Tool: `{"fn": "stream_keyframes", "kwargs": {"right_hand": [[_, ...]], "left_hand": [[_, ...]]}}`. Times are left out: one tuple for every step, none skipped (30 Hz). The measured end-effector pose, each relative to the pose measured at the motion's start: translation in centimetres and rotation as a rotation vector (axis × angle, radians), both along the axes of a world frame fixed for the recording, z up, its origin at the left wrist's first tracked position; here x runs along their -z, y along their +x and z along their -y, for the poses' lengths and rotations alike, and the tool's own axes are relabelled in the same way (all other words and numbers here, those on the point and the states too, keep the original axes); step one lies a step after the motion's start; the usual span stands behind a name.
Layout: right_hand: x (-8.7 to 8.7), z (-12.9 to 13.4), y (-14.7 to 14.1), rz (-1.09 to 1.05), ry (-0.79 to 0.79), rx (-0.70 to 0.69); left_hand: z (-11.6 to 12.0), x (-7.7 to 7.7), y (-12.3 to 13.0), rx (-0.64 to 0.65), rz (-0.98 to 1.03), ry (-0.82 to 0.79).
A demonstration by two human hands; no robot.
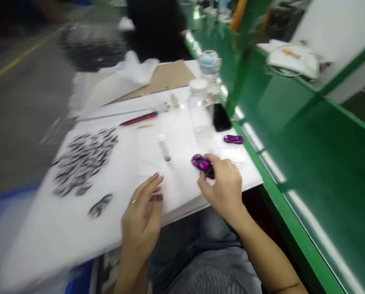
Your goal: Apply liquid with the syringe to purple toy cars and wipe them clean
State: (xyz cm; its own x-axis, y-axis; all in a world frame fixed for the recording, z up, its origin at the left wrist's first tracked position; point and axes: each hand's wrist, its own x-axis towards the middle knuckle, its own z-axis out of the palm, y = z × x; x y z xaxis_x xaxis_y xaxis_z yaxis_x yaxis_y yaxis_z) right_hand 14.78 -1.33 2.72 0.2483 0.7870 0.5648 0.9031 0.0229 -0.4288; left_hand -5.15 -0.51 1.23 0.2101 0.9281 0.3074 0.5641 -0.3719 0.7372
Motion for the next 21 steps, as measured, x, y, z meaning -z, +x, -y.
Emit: {"fn": "stream_keyframes", "kwargs": {"right_hand": [[0.3,0.2,2.7,-0.041,-0.028,0.144],[0.6,0.7,5.5,-0.07,-0.087,0.292],[1.0,1.4,8.2,-0.088,-0.177,0.431],[1.3,2.1,10.7,-0.097,-0.281,0.549],[1.5,2.7,12.7,-0.098,-0.368,0.627],[1.7,3.1,14.2,-0.094,-0.423,0.678],[1.7,3.1,15.2,-0.084,-0.452,0.697],[1.7,2.8,15.6,-0.07,-0.457,0.681],[1.7,2.1,15.6,-0.054,-0.451,0.633],[1.5,1.1,15.3,-0.035,-0.452,0.553],[1.4,-0.1,14.8,-0.016,-0.458,0.443],[1.2,-1.3,14.1,0.002,-0.469,0.319],[1.1,-2.6,13.4,0.018,-0.482,0.202],[1.0,-3.6,12.9,0.03,-0.494,0.109],[0.9,-4.5,12.4,0.04,-0.502,0.05],[0.8,-5.2,12.2,0.047,-0.505,0.021],[0.7,-5.6,12.0,0.051,-0.502,0.019],[0.6,-5.8,12.0,0.053,-0.492,0.031],[0.3,-5.8,11.9,0.055,-0.477,0.052],[-0.1,-5.7,11.8,0.053,-0.458,0.081],[-0.5,-5.4,11.5,0.05,-0.421,0.108]], "left_hand": [[0.0,0.2,-0.1,0.022,-0.026,0.0],[-0.1,0.5,-0.2,0.022,-0.062,0.021],[-0.3,0.8,-0.3,0.024,-0.103,0.049],[-0.5,1.0,-0.3,0.039,-0.127,0.108],[-0.7,1.2,-0.3,0.06,-0.136,0.172],[-0.9,1.4,-0.3,0.088,-0.146,0.219],[-1.1,1.5,-0.4,0.115,-0.159,0.25],[-1.2,1.5,-0.4,0.137,-0.178,0.258],[-1.1,1.4,-0.4,0.148,-0.199,0.249],[-1.1,1.2,-0.4,0.147,-0.218,0.232],[-0.9,1.0,-0.3,0.137,-0.229,0.214],[-0.7,0.7,-0.3,0.119,-0.231,0.199],[-0.5,0.5,-0.1,0.1,-0.226,0.189],[-0.3,0.3,0.0,0.087,-0.222,0.18],[-0.2,0.2,0.1,0.077,-0.221,0.175],[0.0,0.1,0.2,0.075,-0.219,0.175],[0.0,0.2,0.2,0.081,-0.216,0.183],[0.1,0.3,0.2,0.092,-0.213,0.198],[0.0,0.5,0.2,0.105,-0.211,0.217],[-0.1,0.6,0.1,0.119,-0.213,0.237],[-0.2,0.7,0.0,0.13,-0.219,0.254]]}}
